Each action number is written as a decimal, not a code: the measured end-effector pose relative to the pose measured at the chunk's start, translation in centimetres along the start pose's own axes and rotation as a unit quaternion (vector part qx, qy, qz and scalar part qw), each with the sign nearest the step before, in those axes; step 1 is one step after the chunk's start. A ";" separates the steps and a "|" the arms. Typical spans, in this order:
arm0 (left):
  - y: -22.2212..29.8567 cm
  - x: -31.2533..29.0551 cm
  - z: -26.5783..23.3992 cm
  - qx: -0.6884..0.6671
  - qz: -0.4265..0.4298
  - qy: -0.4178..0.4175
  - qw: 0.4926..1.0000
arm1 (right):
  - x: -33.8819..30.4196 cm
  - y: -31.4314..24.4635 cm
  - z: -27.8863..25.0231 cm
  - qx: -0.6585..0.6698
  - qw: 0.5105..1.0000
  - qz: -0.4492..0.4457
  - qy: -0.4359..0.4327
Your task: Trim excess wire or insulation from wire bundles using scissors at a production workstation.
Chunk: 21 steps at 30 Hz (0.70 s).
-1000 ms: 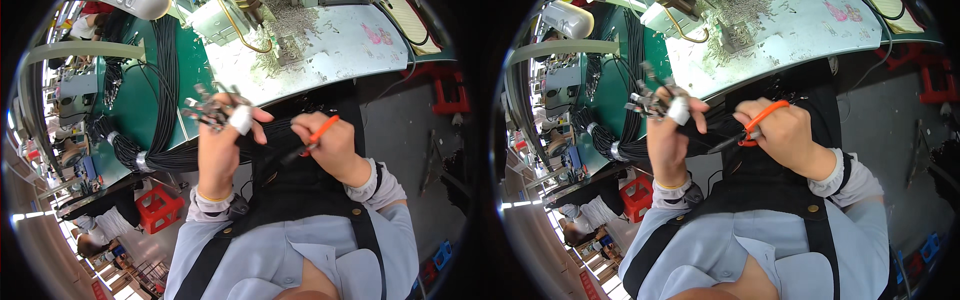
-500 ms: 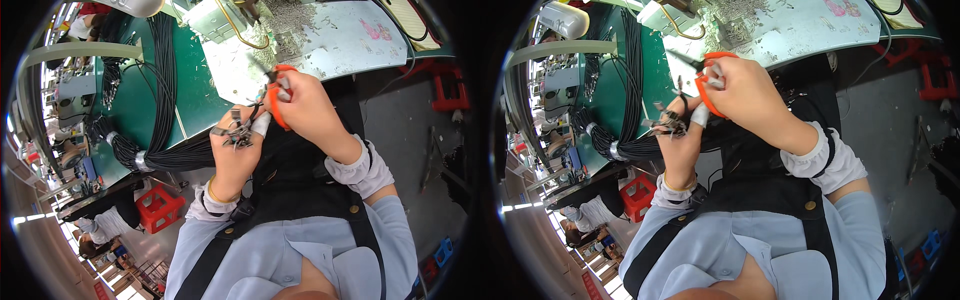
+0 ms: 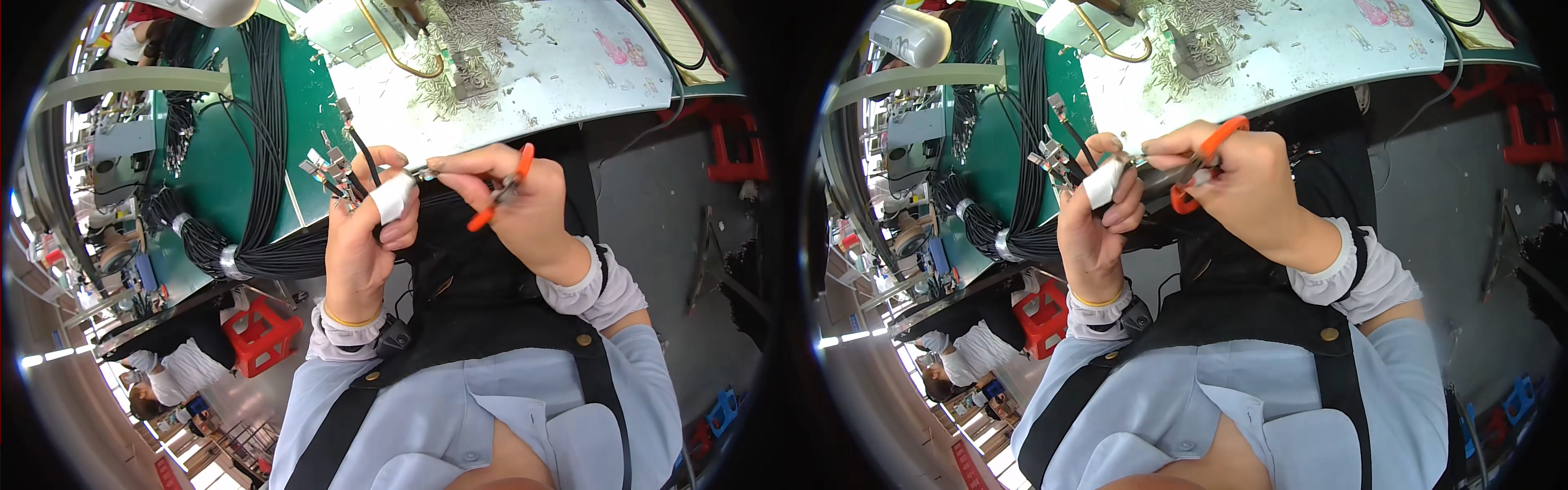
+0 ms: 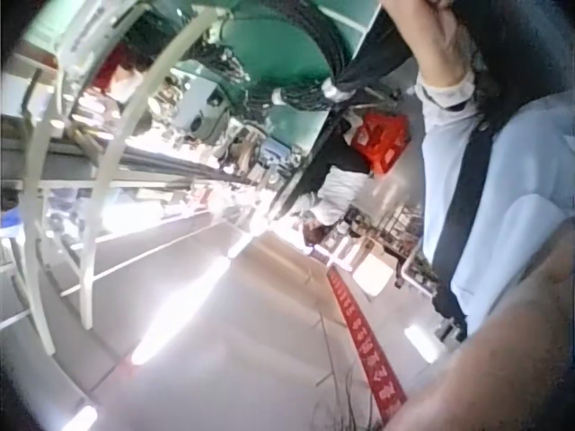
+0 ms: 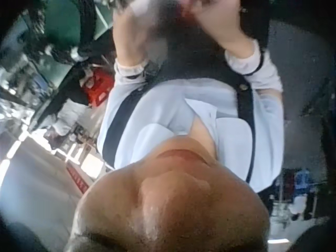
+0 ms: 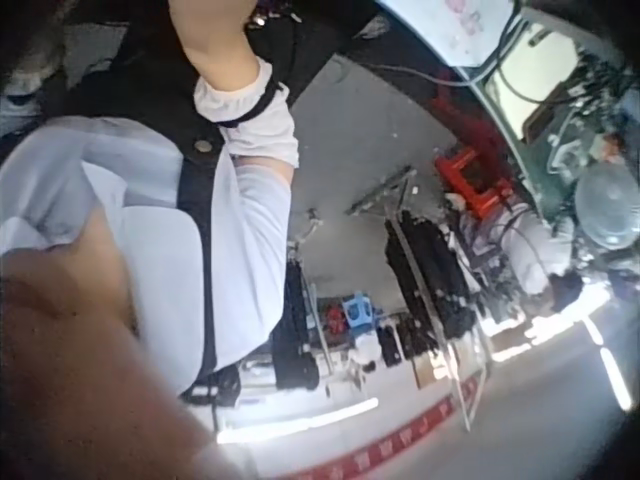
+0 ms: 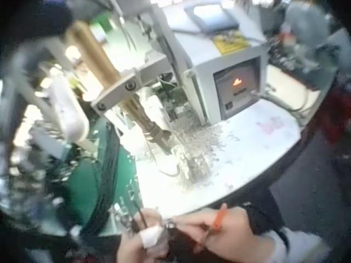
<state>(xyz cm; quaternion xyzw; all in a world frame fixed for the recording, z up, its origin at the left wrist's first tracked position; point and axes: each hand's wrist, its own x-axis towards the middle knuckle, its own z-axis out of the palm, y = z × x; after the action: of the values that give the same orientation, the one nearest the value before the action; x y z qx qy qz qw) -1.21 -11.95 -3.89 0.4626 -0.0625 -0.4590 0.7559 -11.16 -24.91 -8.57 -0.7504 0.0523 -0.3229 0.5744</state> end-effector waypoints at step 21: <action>-1.5 -0.5 1.9 0.330 0.177 0.105 0.921 | 0.5 -1.1 -0.5 0.241 0.940 0.242 -0.008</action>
<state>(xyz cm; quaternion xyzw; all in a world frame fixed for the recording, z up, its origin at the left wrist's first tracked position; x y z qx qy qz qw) -3.42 -12.95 -3.78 0.7126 -0.2116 -0.2204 0.6315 -11.33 -25.15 -7.31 -0.5565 0.1482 -0.1710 0.7994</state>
